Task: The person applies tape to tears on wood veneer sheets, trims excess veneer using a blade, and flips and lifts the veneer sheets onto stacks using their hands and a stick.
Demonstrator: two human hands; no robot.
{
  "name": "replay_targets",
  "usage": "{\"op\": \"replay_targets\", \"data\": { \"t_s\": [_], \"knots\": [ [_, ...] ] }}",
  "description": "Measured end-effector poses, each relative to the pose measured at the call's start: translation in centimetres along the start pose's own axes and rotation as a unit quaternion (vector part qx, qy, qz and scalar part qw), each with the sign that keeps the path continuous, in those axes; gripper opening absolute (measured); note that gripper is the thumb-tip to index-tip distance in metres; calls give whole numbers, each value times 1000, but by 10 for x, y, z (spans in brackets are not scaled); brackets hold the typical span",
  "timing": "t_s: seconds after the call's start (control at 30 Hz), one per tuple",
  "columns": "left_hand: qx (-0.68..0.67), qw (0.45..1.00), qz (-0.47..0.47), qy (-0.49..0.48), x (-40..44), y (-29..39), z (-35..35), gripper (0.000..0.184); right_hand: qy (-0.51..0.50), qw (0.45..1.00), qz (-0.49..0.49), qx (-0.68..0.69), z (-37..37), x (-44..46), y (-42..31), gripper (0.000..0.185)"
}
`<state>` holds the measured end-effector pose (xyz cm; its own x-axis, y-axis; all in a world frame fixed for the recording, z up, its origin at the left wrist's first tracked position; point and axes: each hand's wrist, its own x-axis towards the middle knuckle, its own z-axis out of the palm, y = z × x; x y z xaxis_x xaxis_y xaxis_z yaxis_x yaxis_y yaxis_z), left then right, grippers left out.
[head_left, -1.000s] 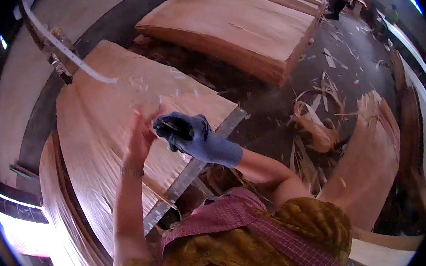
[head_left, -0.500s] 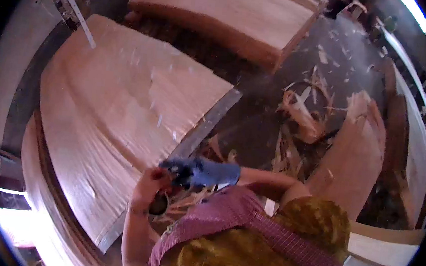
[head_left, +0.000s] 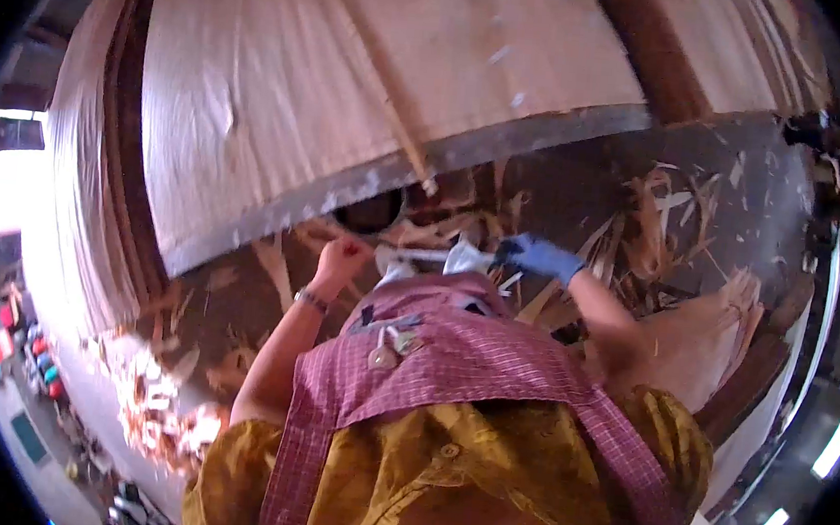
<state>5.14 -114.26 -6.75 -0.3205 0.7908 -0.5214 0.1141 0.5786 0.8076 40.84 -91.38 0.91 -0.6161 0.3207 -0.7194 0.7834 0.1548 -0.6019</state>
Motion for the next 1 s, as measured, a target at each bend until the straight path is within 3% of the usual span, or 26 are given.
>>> {"op": "replay_targets", "data": {
  "t_s": [0.03,0.07,0.1,0.17,0.2,0.23,0.27,0.3,0.33,0.37,0.4,0.47,0.53,0.6,0.7,1.0],
  "knots": [
    [-17,997,-74,7,-6,16,-4,17,48,998,-1,-38,-1,6,5,43],
    [-67,996,-54,15,11,-12,2,21,95,993,0,-73,-8,14,13,41],
    [-7,995,-79,59,19,-16,6,22,181,968,15,-170,-9,20,18,40],
    [28,995,-67,69,53,-57,15,23,322,885,24,-336,-3,21,8,39],
    [-14,992,-103,76,62,-50,16,27,375,835,16,-402,1,15,-10,39],
    [34,989,-70,128,74,-41,26,36,426,778,4,-461,6,28,-12,39],
    [181,966,25,184,95,-60,29,42,413,866,-39,-279,25,55,2,37],
    [326,910,120,227,118,-97,37,49,381,918,-73,-82,62,92,29,35],
    [460,822,215,258,127,-121,40,56,359,931,-54,47,83,109,22,32],
    [418,873,75,241,123,-100,38,60,344,922,-30,175,105,127,15,30],
    [410,880,32,236,127,-88,39,59,349,908,40,227,121,140,-16,28],
    [411,880,23,237,131,-83,43,57,272,878,-27,392,134,172,-46,28],
    [417,877,31,237,137,-83,46,55,255,912,89,307,131,197,-70,29],
    [424,874,65,229,151,-85,46,53,240,933,121,241,136,208,-74,30],
    [412,882,108,203,167,-82,44,50,227,944,94,218,146,230,-75,30],
    [272,953,36,126,109,-51,13,42,161,955,30,247,148,204,-81,32]
  ]
}}
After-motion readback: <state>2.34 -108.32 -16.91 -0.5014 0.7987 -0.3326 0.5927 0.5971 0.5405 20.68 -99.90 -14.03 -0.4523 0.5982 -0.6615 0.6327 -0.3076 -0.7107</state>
